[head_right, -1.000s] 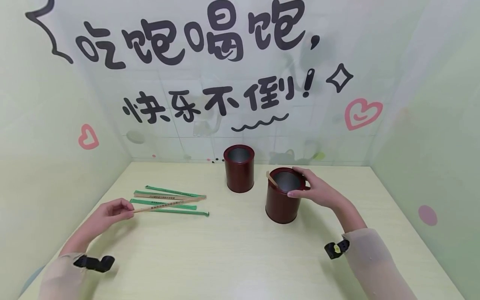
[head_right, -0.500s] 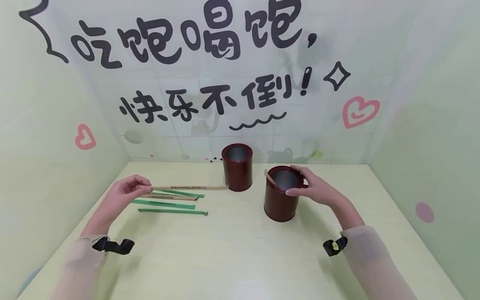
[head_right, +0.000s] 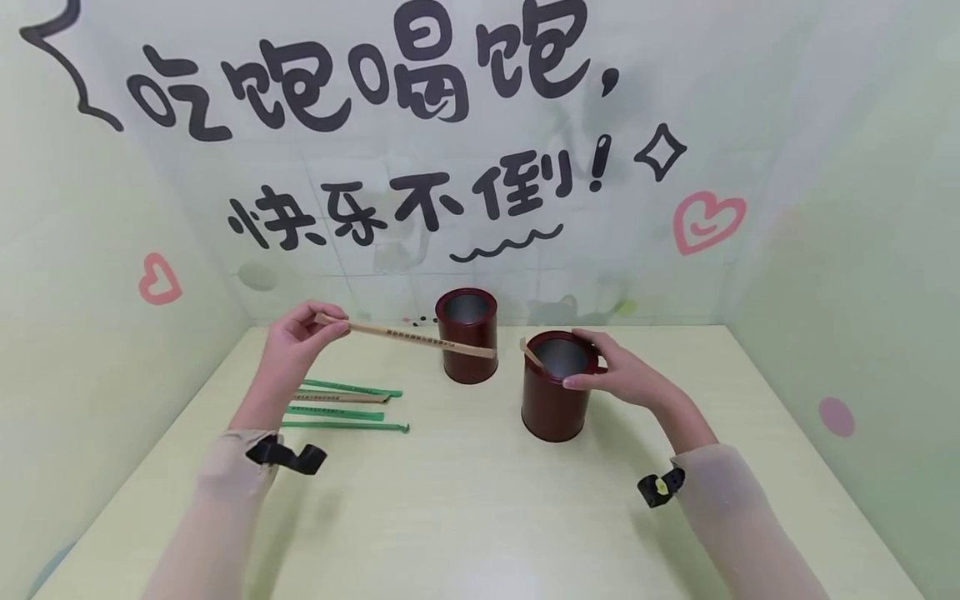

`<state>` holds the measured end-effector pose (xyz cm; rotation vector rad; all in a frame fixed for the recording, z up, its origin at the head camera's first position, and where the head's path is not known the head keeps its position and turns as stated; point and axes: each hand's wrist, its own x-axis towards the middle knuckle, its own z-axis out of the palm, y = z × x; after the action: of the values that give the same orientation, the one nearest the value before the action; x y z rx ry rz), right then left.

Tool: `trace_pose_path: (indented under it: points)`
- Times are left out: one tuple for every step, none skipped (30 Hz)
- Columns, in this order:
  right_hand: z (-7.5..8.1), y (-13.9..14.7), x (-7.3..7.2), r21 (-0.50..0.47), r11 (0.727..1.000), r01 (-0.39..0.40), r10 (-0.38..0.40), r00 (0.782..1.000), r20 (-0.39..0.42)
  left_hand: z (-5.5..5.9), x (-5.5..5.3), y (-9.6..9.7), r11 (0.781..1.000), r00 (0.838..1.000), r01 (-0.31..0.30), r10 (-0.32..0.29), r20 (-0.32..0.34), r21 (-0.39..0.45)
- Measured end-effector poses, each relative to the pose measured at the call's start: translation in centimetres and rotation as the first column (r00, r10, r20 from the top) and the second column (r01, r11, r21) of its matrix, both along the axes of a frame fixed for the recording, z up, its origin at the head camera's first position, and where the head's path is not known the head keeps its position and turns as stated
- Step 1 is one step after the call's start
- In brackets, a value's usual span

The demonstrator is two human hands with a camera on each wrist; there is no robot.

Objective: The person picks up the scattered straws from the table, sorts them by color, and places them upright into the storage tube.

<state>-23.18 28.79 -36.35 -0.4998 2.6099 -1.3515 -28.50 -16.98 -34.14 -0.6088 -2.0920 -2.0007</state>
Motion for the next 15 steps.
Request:
trace_pose_path:
  points:
    - [-0.1, 0.0, 0.0, -0.001, 1.000, 0.000, 0.000, 1.000, 0.000, 0.3, -0.1, 0.5, 1.000, 1.000, 0.006, -0.006, -0.006, 0.015]
    - [-0.2, -0.1, -0.1, -0.001, 1.000, 0.000, 0.000, 1.000, 0.000, 0.5, -0.1, 1.0, 1.000, 1.000, 0.009, -0.009, -0.013, 0.022]
    - [-0.3, -0.1, -0.1, 0.001, 1.000, 0.000, 0.000, 1.000, -0.001, 0.7, -0.2, 1.5, 0.999, 1.000, 0.012, -0.012, -0.017, 0.031]
    - [-0.4, -0.2, -0.1, 0.002, 1.000, -0.001, 0.001, 1.000, -0.001, 0.9, -0.2, 1.9, 1.000, 1.000, 0.010, -0.010, -0.020, 0.029]
    - [-0.4, -0.2, -0.2, 0.002, 1.000, -0.002, 0.002, 1.000, 0.000, 1.1, -0.2, 2.4, 0.999, 1.000, 0.010, -0.009, -0.022, 0.033]
    - [-0.5, -0.3, -0.2, 0.001, 1.000, -0.004, 0.004, 1.000, -0.001, 1.3, -0.3, 2.8, 0.999, 1.000, 0.010, -0.009, -0.028, 0.032]
    - [-0.5, -0.3, -0.2, -0.001, 1.000, -0.007, 0.007, 1.000, -0.003, 1.5, -0.3, 3.3, 0.999, 0.999, 0.017, -0.016, -0.034, 0.038]
    - [-0.5, -0.4, -0.3, -0.002, 1.000, -0.011, 0.011, 1.000, -0.004, 1.6, -0.4, 3.8, 0.999, 0.999, 0.024, -0.022, -0.039, 0.039]
    - [-0.5, -0.4, -0.3, -0.001, 1.000, -0.011, 0.011, 1.000, -0.006, 1.8, -0.4, 4.3, 0.999, 0.999, 0.035, -0.034, -0.042, 0.040]
    - [-0.4, -0.3, -0.2, -0.003, 1.000, -0.009, 0.009, 1.000, -0.009, 1.9, -0.5, 4.8, 0.998, 0.998, 0.047, -0.045, -0.047, 0.034]
    - [-0.3, -0.3, -0.2, -0.001, 1.000, -0.006, 0.006, 1.000, -0.010, 2.0, -0.6, 5.4, 0.998, 0.997, 0.060, -0.059, -0.051, 0.028]
    - [-0.3, -0.2, -0.2, 0.000, 1.000, -0.004, 0.004, 1.000, -0.012, 2.0, -0.7, 5.9, 0.997, 0.996, 0.070, -0.069, -0.054, 0.017]
    - [-0.2, -0.2, -0.2, 0.003, 1.000, -0.003, 0.003, 1.000, -0.014, 2.1, -0.8, 6.4, 0.997, 0.995, 0.080, -0.079, -0.056, 0.007]
    - [-0.1, -0.2, -0.2, 0.006, 1.000, -0.001, 0.001, 1.000, -0.014, 2.1, -0.8, 6.9, 0.996, 0.995, 0.085, -0.085, -0.056, -0.007]
    - [-0.1, -0.2, -0.1, 0.009, 1.000, 0.002, -0.002, 1.000, -0.015, 2.1, -0.9, 7.4, 0.996, 0.994, 0.090, -0.091, -0.058, -0.021]
